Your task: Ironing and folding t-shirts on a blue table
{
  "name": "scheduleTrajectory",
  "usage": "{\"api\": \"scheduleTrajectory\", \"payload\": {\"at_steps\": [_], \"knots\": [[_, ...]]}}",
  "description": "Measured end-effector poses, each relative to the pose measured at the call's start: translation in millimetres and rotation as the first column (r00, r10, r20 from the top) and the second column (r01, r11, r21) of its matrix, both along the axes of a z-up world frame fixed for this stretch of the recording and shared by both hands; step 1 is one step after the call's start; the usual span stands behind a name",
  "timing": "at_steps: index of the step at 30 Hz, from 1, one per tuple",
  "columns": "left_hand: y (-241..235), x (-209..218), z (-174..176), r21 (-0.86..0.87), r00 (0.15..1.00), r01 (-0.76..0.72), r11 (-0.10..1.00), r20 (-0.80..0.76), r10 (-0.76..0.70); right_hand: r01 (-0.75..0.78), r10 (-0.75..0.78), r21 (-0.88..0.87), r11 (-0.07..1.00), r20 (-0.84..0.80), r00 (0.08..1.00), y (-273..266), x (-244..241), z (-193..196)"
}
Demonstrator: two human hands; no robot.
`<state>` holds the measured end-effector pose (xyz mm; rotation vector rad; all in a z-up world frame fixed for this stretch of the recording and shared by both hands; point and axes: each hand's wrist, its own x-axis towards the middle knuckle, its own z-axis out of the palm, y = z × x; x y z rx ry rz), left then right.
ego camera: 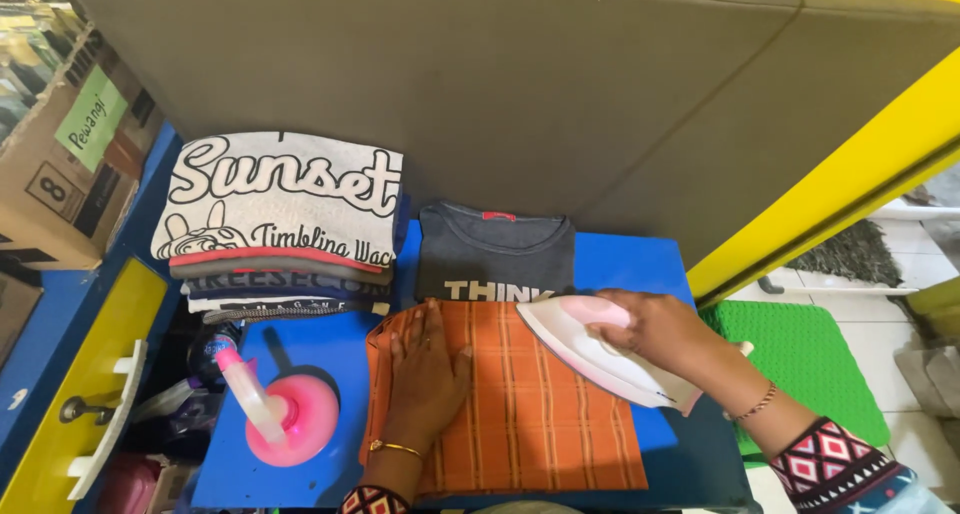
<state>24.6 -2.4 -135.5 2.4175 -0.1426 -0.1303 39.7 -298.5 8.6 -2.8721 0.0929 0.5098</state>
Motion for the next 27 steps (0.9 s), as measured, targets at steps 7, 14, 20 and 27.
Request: {"api": "scheduleTrajectory", "payload": {"at_steps": [7,14,20,27], "knots": [[4,-5,-20,-0.156,0.959,-0.032,0.987,0.275,0.075,-0.261,0.261,-0.017,0.965,0.036,0.965,65,12,-5],[5,-4,-35,-0.267,0.897,-0.090,0.959,0.397,0.194,-0.403,0.398,0.019,0.915,0.122,0.909,135,24,8],[8,-5,-21,-0.182,0.946,-0.086,0.980,0.295,0.137,-0.343,0.338,0.050,0.938,0.088,0.937,101,15,14],[13,-2,9,-0.260,0.991,-0.095,0.961,0.069,0.117,-0.132,0.130,-0.040,0.990,-0.047,0.990,19,-4,3]]}}
